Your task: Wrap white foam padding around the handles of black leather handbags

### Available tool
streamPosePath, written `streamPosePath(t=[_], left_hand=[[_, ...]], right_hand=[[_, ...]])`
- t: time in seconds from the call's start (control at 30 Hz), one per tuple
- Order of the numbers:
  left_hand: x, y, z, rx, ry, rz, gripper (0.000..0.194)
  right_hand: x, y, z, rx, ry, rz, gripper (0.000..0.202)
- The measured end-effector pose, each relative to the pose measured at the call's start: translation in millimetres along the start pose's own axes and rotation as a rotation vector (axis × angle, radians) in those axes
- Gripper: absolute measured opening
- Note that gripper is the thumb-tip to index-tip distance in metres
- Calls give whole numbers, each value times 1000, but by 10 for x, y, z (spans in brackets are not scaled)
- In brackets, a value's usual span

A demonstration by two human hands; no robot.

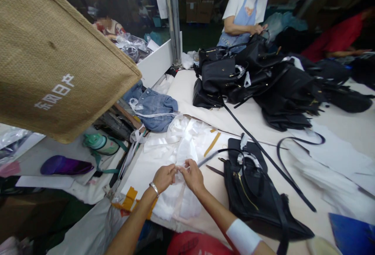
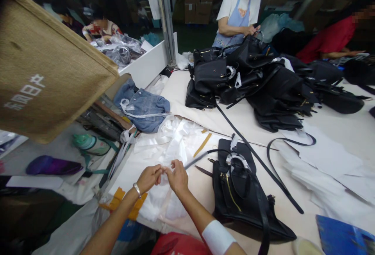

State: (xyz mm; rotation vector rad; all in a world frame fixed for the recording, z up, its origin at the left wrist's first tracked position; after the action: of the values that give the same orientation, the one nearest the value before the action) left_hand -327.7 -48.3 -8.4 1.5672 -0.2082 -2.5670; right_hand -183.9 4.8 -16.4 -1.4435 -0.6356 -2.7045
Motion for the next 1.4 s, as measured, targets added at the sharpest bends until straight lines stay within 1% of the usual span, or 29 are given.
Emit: streamPosePath(t=[0.1,0.17,0.23,0.27,0.33,0.4,0.47,0.53,0.63,0.67,0.73,0.77,0.8,0.83,0.87,0.9,0.93,0.97,1.0,1.03,1.1,1.13,1.17,1.2,1.27,1.3,1.33,1.4], left_hand=[[-94,5,32,54,-234,-53,30],[-126,11,65,82,-267,-44,35],[-137,15,98,93,-182,-13,40],[-137,12,115,68,-114,-5,40],[-125,-13,138,-30,28,-11,39],[-77,-69,117,-105,154,-6,41],[23,-153,34,-106,244,40,47],[164,-246,-84,-82,283,102,56],[355,-339,-233,-65,247,150,64],[382,-342,-259,-76,211,154,65],[332,-294,-270,-147,73,108,66],[246,-246,-267,-189,-23,38,65],[123,-186,-272,-206,-120,-65,64],[-27,-122,-293,-181,-205,-196,61],[-185,-56,-337,-96,-260,-339,57],[-335,7,-399,45,-277,-467,49],[-463,67,-469,203,-271,-562,39],[-562,119,-537,349,-256,-615,29],[-629,161,-595,454,-246,-627,25],[-670,194,-639,511,-241,-604,27],[-698,244,-689,526,-219,-493,33],[-702,272,-700,525,-180,-427,34],[-709,306,-711,551,-106,-356,34],[-723,349,-726,610,0,-275,35],[-781,447,-773,764,228,-106,37],[-823,490,-807,808,314,-44,36],[-869,522,-849,819,368,-11,34],[-957,549,-961,768,397,-32,32]], right_hand=[[-72,-80,-79,120,-95,-106,32],[-118,-89,-91,191,-254,-159,34],[-153,-74,-50,196,-420,-186,35],[-172,-60,-15,181,-486,-198,35],[-223,-20,58,141,-570,-239,36],[-291,51,109,95,-555,-282,34],[-353,176,115,69,-404,-249,29],[-397,365,62,117,-146,-139,19],[-454,718,-75,324,230,-20,2],[-467,829,-108,407,324,1,7],[-470,1010,-118,566,472,67,13],[-459,1074,-89,628,528,119,13],[-442,1118,-33,665,574,176,14],[-422,1142,47,677,611,227,13],[-403,1150,149,660,632,270,14],[-387,1146,270,625,635,298,14],[-380,1134,403,581,624,305,13],[-384,1120,545,533,601,289,12],[-400,1108,691,477,566,255,10],[-427,1102,835,411,525,211,9],[-508,1116,1094,261,422,112,8],[-558,1139,1196,195,353,63,8],[-609,1171,1272,147,266,16,8],[-659,1210,1322,116,166,-31,9],[-741,1302,1360,86,-18,-113,11],[-766,1352,1361,75,-75,-140,12],[-778,1401,1358,66,-97,-150,14],[-767,1492,1362,66,-35,-122,14]])
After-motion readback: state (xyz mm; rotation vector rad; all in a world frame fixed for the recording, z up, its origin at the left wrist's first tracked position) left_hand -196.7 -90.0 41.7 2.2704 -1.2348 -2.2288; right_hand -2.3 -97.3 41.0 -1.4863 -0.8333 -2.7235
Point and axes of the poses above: each hand's wrist, its own y-axis away from the middle knuckle, its own z-axis out of the back of the hand, x = y × z, the point moved 2 cm from there along -y, towards the middle knuckle, and after that the axes turned 11 degrees about -z, right-handed, at the moved point
